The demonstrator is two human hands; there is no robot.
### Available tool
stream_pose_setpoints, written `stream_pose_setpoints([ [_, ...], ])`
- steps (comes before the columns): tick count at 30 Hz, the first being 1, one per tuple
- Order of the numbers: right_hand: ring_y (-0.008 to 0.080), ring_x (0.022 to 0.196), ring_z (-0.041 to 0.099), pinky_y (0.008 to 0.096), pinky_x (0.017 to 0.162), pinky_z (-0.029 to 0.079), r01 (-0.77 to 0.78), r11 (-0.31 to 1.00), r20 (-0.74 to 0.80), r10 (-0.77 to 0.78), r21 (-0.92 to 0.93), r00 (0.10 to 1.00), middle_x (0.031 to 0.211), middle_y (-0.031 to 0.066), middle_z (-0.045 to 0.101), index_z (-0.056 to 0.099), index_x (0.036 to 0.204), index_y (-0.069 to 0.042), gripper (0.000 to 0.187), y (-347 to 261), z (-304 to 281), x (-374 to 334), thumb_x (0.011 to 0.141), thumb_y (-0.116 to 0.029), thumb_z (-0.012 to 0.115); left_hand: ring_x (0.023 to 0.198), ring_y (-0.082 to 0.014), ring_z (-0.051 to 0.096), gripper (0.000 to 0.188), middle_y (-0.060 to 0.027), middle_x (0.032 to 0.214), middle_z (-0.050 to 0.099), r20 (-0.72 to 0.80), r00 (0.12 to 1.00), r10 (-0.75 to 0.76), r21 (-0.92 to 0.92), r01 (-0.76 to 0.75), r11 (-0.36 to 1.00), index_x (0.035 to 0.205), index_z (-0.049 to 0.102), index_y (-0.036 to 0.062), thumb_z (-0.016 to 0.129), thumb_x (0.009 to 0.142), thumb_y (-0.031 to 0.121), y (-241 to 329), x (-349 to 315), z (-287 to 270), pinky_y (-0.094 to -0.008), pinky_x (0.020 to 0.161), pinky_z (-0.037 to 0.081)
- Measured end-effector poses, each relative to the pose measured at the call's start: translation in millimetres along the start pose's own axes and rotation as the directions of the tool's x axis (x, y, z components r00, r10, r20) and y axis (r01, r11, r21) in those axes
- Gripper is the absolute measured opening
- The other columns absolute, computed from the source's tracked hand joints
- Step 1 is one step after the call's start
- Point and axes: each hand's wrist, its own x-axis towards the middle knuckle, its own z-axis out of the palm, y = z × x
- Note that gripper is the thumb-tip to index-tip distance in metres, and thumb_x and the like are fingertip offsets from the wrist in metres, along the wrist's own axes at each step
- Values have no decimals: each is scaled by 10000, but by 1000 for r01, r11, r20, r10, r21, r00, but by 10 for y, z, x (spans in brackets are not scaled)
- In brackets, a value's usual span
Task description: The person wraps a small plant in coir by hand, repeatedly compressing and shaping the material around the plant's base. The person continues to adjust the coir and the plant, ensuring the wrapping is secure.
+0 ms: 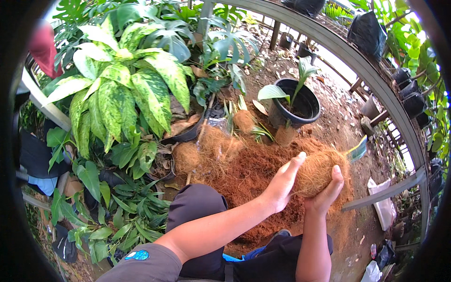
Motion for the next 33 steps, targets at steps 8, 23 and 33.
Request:
stream_pose_setpoints([
  [8, 268, 1102, 660, 418, 961, 539, 10, 998, -151, -21, -68, 988, 1218, 143, 650, 554, 1330, -9, 533, -19, -510, 119, 963, -395, 586, 1101, -128, 605, 648, -114, 1175, 689, 38, 999, 24, 247, -33, 968, 1287, 624, -79, 570, 1042, 519, -523, 368, 55, -295, 999, 468],
  [23, 252, 1051, 667, 395, 923, 548, 81, 990, -61, -88, -114, 994, 1179, 156, 652, 565, 1295, 39, 497, 29, -176, 251, 958, -327, 592, 1155, -168, 620, 674, -125, 1272, 646, 158, 987, -33, 41, 26, 999, 1386, 546, -51, 610, 1015, 509, -217, 463, -57, -313, 1015, 490],
  [33, 239, 1040, 663, 383, 925, 528, -47, 998, 31, 46, 35, 998, 1166, 135, 667, 583, 1283, 21, 471, 253, 118, 299, 976, -336, 562, 1264, -198, 573, 874, -161, 1378, 582, 222, 975, 16, 245, -71, 967, 1475, 427, -47, 786, 892, 496, 332, 321, -295, -352, 1093, 461],
])
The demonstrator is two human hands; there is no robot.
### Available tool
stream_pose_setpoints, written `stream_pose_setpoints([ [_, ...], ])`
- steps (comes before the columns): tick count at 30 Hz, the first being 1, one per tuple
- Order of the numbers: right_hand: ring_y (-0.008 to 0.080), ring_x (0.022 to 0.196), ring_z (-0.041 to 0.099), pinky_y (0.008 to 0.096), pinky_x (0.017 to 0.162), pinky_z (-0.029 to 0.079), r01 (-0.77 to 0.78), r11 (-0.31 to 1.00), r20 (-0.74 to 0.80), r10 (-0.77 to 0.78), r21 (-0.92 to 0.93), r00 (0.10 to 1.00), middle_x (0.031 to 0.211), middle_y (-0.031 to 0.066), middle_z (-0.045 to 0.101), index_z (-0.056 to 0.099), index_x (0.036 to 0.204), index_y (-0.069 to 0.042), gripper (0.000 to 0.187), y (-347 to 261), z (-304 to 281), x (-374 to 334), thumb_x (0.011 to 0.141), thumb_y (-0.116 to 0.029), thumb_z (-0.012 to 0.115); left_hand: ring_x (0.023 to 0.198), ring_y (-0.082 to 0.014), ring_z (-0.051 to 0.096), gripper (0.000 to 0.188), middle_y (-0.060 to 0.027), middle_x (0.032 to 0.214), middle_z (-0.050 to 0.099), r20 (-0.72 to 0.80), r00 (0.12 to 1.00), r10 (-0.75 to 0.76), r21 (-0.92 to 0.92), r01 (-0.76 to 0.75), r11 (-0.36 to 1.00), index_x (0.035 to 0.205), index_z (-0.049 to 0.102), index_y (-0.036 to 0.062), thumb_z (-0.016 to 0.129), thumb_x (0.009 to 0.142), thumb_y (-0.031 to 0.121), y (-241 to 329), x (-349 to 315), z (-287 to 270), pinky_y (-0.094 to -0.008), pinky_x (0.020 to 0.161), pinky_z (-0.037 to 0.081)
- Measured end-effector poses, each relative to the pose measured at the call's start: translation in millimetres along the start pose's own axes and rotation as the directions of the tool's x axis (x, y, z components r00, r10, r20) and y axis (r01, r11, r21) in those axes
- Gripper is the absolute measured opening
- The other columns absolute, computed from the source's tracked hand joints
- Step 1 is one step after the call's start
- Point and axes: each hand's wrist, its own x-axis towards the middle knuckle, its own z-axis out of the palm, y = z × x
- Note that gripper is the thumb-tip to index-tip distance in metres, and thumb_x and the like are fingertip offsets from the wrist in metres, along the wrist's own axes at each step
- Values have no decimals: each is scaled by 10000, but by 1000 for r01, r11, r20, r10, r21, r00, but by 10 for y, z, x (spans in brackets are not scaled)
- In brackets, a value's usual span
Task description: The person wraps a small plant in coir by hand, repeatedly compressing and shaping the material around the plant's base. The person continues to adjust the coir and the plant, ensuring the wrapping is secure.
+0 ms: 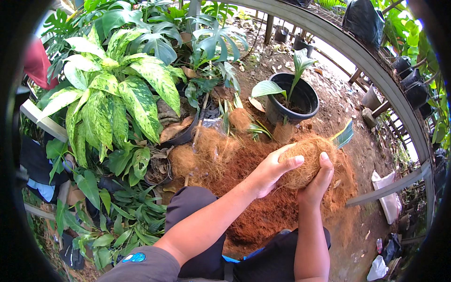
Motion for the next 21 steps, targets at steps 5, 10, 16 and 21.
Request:
stream_pose_setpoints([
  [5, 241, 1051, 656, 384, 923, 527, -22, 998, 45, 20, 56, 999, 1169, 133, 661, 579, 1295, 8, 480, 86, 154, -28, 975, -349, 560, 1236, -172, 585, 795, -123, 1350, 610, 36, 997, 73, 85, -76, 993, 1442, 475, -48, 830, 875, 381, 131, -78, -83, -350, 1089, 459],
  [10, 238, 1014, 661, 387, 906, 530, 31, 999, 51, -32, 10, 998, 1124, 126, 665, 592, 1259, 18, 471, 133, 294, -49, 977, -357, 551, 1133, -155, 633, 689, -109, 1245, 661, -11, 993, 121, 69, -120, 990, 1356, 542, -45, 819, 867, 353, 186, -99, -114, -325, 1021, 504],
  [16, 233, 996, 662, 381, 892, 531, 49, 999, 70, -50, 14, 996, 1108, 131, 669, 601, 1245, 29, 471, 158, 357, -72, 973, -352, 550, 1130, -157, 634, 652, -104, 1253, 666, -20, 995, 93, 32, -93, 995, 1345, 558, -39, 803, 874, 339, 175, -78, -169, -327, 1018, 500],
  [21, 230, 1012, 660, 379, 899, 530, 81, 997, 61, -81, 9, 995, 1114, 131, 664, 590, 1260, 34, 490, 190, 320, -30, 955, -349, 576, 1149, -155, 625, 621, -103, 1255, 666, -25, 996, 87, 39, -86, 996, 1345, 563, -29, 785, 891, 331, 144, -48, -174, -332, 1035, 489],
])
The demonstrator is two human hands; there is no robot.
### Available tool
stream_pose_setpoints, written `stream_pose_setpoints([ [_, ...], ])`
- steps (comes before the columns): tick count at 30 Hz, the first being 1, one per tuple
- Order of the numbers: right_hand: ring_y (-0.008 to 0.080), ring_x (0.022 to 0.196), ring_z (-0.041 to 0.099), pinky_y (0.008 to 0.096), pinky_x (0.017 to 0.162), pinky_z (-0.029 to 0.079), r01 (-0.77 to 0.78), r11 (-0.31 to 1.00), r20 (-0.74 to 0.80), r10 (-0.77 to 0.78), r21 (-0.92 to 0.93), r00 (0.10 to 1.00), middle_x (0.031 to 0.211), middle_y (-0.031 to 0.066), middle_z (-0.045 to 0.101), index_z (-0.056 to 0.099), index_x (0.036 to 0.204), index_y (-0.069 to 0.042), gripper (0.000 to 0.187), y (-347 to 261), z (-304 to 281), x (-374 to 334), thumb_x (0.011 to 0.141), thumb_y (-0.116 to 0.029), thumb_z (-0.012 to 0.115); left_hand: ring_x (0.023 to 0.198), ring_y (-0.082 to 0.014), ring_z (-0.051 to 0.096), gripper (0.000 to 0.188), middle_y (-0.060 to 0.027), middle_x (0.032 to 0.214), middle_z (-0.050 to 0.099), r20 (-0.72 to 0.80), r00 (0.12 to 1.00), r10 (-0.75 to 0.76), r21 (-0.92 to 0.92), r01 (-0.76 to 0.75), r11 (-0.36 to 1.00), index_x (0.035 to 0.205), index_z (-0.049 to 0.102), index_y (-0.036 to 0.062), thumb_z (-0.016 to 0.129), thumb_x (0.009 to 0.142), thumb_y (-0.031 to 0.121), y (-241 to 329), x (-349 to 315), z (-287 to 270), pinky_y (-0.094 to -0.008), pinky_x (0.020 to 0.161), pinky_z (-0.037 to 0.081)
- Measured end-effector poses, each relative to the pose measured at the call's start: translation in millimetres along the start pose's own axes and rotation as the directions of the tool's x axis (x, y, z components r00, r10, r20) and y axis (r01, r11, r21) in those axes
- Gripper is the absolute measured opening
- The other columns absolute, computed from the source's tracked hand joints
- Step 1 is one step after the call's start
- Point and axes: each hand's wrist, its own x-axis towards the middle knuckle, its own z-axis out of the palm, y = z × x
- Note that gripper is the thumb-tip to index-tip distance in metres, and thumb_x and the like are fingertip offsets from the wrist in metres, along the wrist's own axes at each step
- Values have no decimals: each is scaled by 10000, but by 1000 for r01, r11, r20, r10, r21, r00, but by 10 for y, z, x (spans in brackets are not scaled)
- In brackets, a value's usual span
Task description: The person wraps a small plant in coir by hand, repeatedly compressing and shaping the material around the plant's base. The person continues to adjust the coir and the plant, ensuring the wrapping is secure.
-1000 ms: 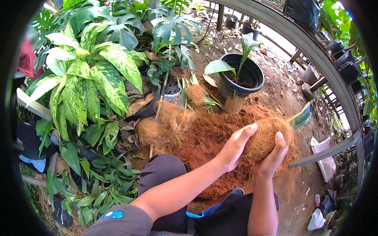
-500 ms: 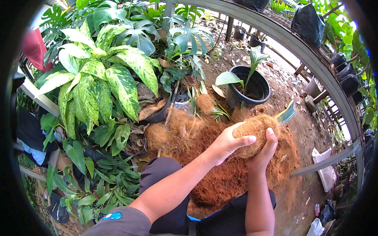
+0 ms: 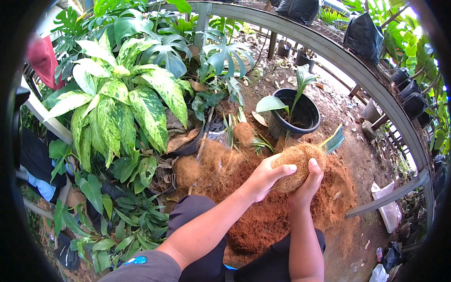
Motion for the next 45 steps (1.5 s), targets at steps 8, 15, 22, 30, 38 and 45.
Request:
stream_pose_setpoints([
  [8, 237, 1014, 664, 388, 906, 541, -8, 1000, -18, 8, 4, 1000, 1151, 140, 654, 553, 1302, 35, 498, -7, -30, 29, 936, -300, 597, 1213, -179, 599, 684, -109, 1336, 610, -23, 993, -113, -129, 110, 986, 1410, 491, -2, 744, 937, 421, 21, -7, 31, -347, 1065, 472],
  [15, 228, 1003, 665, 369, 881, 549, 3, 1000, 55, -4, 30, 998, 1132, 135, 655, 550, 1287, 35, 454, -22, -25, 48, 941, -256, 596, 1278, -182, 556, 751, -112, 1403, 554, 78, 980, -184, -34, 187, 982, 1471, 412, 26, 754, 934, 426, 116, 26, -71, -373, 1090, 459],
  [22, 182, 946, 667, 328, 888, 536, 17, 999, 101, -12, -49, 995, 1081, 99, 688, 628, 1202, 43, 366, -147, -38, 37, 956, -228, 609, 1272, -203, 566, 797, -112, 1371, 555, 20, 983, -185, -19, 185, 982, 1489, 388, 31, 795, 887, 360, 88, -8, 16, -381, 1068, 497],
  [30, 138, 960, 669, 300, 885, 538, -47, 990, 21, 50, -132, 999, 1085, 78, 715, 661, 1184, 34, 317, -399, -353, 51, 976, -205, 663, 1261, -240, 581, 686, -104, 1387, 570, -95, 957, -275, -123, 263, 957, 1506, 433, 72, 692, 908, 286, -236, 22, 382, -419, 1076, 488],
  [38, 218, 1246, 574, 360, 1080, 440, -71, 979, -91, 54, -191, 994, 1364, 182, 590, 451, 1462, 52, 650, -713, -845, 13, 1015, -380, 641, 1233, -256, 606, 646, -111, 1368, 586, -69, 943, -325, -204, 305, 930, 1484, 443, 57, 668, 914, 259, -612, 101, 737, -455, 1053, 512],
  [45, 287, 1505, 350, 413, 1234, 258, 140, 841, -159, -258, -523, 953, 1600, 203, 385, 323, 1573, 28, 790, -1069, -1358, -7, 1059, -551, 480, 1155, -209, 613, 557, -123, 1277, 597, -86, 990, -112, 69, 118, 991, 1373, 476, 34, 716, 901, 206, -1043, 246, 1004, -370, 1010, 523],
])
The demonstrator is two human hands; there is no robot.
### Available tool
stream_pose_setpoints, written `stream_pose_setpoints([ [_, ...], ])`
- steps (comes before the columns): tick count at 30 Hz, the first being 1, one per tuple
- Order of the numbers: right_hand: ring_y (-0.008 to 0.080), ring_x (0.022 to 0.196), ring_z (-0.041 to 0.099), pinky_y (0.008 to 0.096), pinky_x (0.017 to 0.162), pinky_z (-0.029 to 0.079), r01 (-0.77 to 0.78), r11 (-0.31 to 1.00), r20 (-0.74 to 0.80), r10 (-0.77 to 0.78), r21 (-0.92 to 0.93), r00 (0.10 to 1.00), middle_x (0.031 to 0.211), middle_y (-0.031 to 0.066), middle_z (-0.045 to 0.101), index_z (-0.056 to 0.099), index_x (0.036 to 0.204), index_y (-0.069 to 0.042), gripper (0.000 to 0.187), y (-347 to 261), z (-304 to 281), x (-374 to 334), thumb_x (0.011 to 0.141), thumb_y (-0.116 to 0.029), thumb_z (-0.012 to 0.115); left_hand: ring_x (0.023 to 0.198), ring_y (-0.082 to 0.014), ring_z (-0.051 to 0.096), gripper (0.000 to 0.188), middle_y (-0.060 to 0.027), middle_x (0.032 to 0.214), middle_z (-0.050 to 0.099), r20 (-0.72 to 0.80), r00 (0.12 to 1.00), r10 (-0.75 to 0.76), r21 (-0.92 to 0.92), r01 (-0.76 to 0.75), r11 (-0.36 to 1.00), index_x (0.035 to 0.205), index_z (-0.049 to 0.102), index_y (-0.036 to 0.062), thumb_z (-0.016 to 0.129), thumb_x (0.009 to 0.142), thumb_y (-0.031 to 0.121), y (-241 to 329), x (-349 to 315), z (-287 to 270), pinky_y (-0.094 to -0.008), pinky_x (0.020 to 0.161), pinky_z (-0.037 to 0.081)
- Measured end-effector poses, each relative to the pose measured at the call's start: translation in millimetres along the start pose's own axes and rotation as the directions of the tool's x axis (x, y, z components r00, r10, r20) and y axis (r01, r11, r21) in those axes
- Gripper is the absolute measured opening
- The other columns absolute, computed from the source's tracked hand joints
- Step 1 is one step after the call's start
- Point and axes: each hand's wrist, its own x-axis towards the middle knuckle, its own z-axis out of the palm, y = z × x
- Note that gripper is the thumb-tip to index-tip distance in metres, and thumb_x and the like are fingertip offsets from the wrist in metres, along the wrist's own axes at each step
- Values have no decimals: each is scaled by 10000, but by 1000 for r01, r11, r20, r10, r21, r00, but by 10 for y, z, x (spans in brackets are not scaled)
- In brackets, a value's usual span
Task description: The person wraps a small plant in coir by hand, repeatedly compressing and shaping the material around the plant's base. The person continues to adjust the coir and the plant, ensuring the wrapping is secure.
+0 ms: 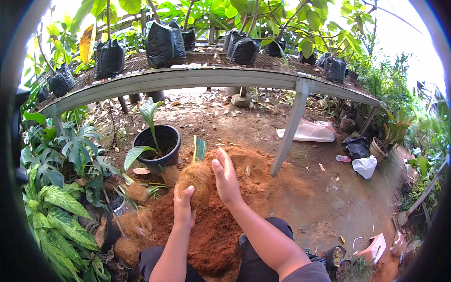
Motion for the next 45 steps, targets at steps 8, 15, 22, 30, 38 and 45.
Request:
stream_pose_setpoints([
  [8, 153, 1063, 639, 303, 907, 536, -227, 876, -19, 260, 426, 965, 1202, 131, 634, 379, 1496, -4, 639, 175, -47, -82, 1001, -252, 697, 1161, -211, 603, 564, -118, 1276, 585, 170, 982, -76, -70, 90, 993, 1389, 455, 37, 704, 906, 185, -261, -3, 106, -377, 1011, 516],
  [15, 234, 1194, 636, 405, 1055, 507, -321, 855, 465, 109, 407, 879, 1327, 181, 646, 442, 1439, 38, 665, 92, 26, -34, 941, -343, 664, 1307, -284, 565, 760, -140, 1439, 523, 321, 891, -322, -223, 402, 888, 1541, 358, 88, 677, 901, 345, 36, -47, -220, -457, 1077, 505],
  [22, 191, 953, 694, 344, 883, 576, -407, 814, 400, 238, 416, 885, 1085, 101, 697, 605, 1211, 14, 424, 169, 387, -148, 908, -265, 703, 1309, -281, 565, 684, -115, 1425, 564, 195, 882, -430, -273, 470, 840, 1500, 437, 140, 528, 1011, 608, 220, -118, -441, -487, 1089, 487],
  [30, 142, 869, 672, 307, 802, 559, -333, 866, 203, 274, 373, 940, 1033, 70, 702, 641, 1159, 26, 312, 280, 781, -285, 954, -205, 691, 1404, -334, 444, 718, -186, 1523, 427, -388, 903, 184, 245, -91, 965, 1501, 392, 52, 418, 1060, 617, 286, -202, -598, -474, 1152, 385],
  [38, 166, 945, 644, 330, 805, 557, -462, 852, 400, 344, 247, 849, 1048, 82, 630, 540, 1268, -23, 439, 256, 1021, -367, 966, -315, 666, 1456, -382, 412, 1024, -267, 1528, 432, 264, 897, 355, 822, -402, 403, 1546, 344, 2, 801, 825, 568, 637, -404, -621, -474, 1205, 327],
  [45, 203, 1099, 623, 359, 933, 531, -616, 760, 502, 459, 206, 734, 1235, 132, 584, 412, 1397, -8, 606, 238, 1000, -470, 1031, -457, 592, 1276, -231, 547, 917, -157, 1381, 553, 260, 952, 160, 764, -304, 569, 1503, 390, 53, 878, 748, 230, 790, -404, -816, -382, 1095, 445],
])
